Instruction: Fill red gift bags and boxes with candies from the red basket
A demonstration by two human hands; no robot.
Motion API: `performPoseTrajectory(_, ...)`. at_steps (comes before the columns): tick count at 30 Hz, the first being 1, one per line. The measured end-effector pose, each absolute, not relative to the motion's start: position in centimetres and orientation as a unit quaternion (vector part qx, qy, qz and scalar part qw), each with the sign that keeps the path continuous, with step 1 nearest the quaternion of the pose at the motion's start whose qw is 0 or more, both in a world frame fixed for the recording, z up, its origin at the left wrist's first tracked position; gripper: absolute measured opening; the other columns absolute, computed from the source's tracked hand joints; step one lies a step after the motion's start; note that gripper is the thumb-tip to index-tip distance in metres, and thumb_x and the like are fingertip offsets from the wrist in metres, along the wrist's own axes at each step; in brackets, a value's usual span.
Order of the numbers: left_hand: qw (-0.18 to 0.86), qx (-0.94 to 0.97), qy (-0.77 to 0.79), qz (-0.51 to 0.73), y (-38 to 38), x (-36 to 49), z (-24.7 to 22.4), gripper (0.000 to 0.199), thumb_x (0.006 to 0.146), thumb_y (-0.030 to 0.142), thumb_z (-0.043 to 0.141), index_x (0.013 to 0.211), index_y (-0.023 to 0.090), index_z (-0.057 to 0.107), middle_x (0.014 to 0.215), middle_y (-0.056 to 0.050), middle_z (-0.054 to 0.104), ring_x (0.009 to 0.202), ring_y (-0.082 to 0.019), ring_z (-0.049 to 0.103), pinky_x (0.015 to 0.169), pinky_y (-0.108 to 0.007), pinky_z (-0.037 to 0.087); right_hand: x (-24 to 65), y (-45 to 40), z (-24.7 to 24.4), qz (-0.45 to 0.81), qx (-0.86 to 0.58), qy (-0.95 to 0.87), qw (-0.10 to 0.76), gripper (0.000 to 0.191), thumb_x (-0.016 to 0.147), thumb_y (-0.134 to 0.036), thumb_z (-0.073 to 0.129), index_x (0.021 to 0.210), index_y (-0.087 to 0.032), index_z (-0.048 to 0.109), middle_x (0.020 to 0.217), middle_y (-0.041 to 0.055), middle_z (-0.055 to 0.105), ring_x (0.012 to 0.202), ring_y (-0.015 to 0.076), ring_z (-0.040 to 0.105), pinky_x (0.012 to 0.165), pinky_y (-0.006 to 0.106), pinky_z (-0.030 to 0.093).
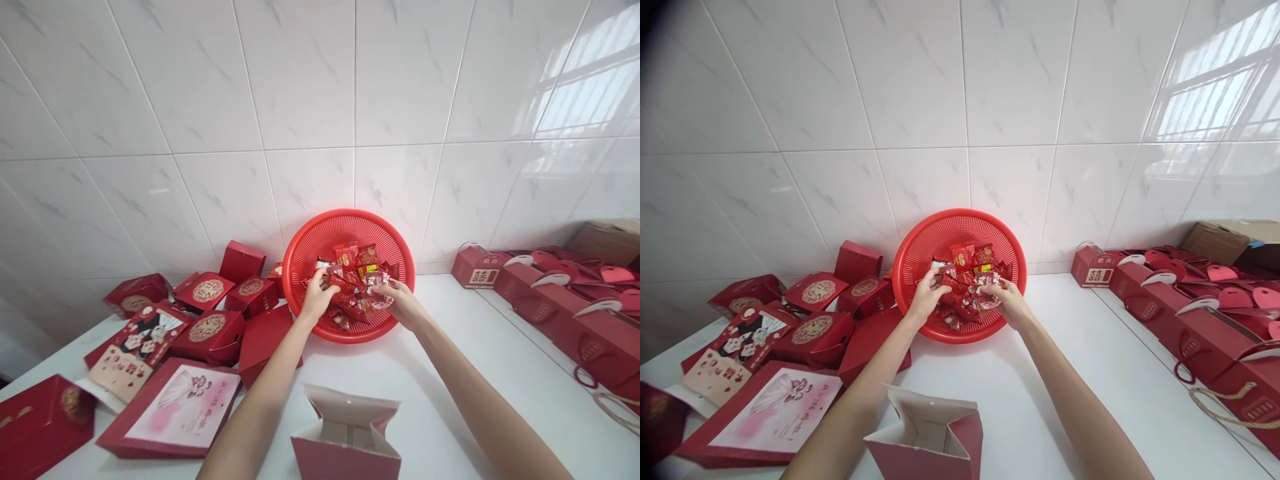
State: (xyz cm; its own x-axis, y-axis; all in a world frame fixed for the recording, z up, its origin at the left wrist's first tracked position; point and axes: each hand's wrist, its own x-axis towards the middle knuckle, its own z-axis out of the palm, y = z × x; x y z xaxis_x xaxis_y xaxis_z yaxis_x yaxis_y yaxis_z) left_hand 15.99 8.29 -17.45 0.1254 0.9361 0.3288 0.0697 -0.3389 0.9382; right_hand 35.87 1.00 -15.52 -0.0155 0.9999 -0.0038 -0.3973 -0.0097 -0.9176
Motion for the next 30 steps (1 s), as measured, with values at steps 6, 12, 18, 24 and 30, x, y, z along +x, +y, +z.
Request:
performPoseTrajectory(6,0.455,0.585,0.374,0.558,7.9,16.2,-17.2,0.032,0.073,0.024,0.069,0.105,0.018,0.066,0.105,-0.008,0.074,0.105,-0.025,0.068,0.097,-0.041,0.052,34.6,1.1,-16.6,0.610,-0.374,-0.376,0.588,0.035,0.056,-0.028,0.087,0.085,-0.016,0.073,0.085,0.0061,0.075,0.075,0.0202,0.069,0.067,0.030,0.057)
performPoseTrajectory(12,0.444,0.559,0.362,0.599,7.7,16.1,-16.7,0.032,0.069,0.017,0.068,0.100,0.016,0.067,0.105,-0.009,0.075,0.105,-0.025,0.069,0.100,-0.043,0.050,34.0,1.1,-17.0,0.611,-0.364,-0.379,0.592,0.037,0.053,-0.028,0.089,0.085,-0.016,0.074,0.086,0.0057,0.076,0.079,0.0210,0.071,0.078,0.032,0.056)
performPoseTrajectory(18,0.419,0.536,0.349,0.645,7.7,15.8,-16.2,0.038,0.070,0.021,0.070,0.107,0.015,0.063,0.106,-0.009,0.074,0.104,-0.022,0.069,0.099,-0.039,0.050,33.9,1.1,-17.2,0.613,-0.366,-0.382,0.587,0.041,0.054,-0.028,0.090,0.090,-0.017,0.075,0.088,0.0060,0.077,0.079,0.0214,0.072,0.075,0.032,0.057)
performPoseTrajectory(24,0.414,0.543,0.316,0.659,7.3,15.6,-15.1,0.044,0.068,0.032,0.077,0.108,0.015,0.065,0.107,-0.010,0.073,0.104,-0.024,0.068,0.096,-0.039,0.051,33.9,1.1,-17.2,0.612,-0.364,-0.383,0.588,0.042,0.055,-0.030,0.090,0.092,-0.018,0.074,0.092,0.0065,0.077,0.083,0.0232,0.072,0.076,0.033,0.058)
performPoseTrajectory(30,0.381,0.654,0.261,0.599,5.1,15.9,-13.3,0.037,0.074,0.032,0.075,0.106,0.017,0.067,0.099,-0.008,0.074,0.094,-0.023,0.070,0.089,-0.038,0.056,33.6,1.0,-17.3,0.599,-0.361,-0.379,0.606,0.045,0.055,-0.032,0.090,0.095,-0.017,0.073,0.093,0.0068,0.077,0.082,0.0230,0.072,0.075,0.033,0.058)
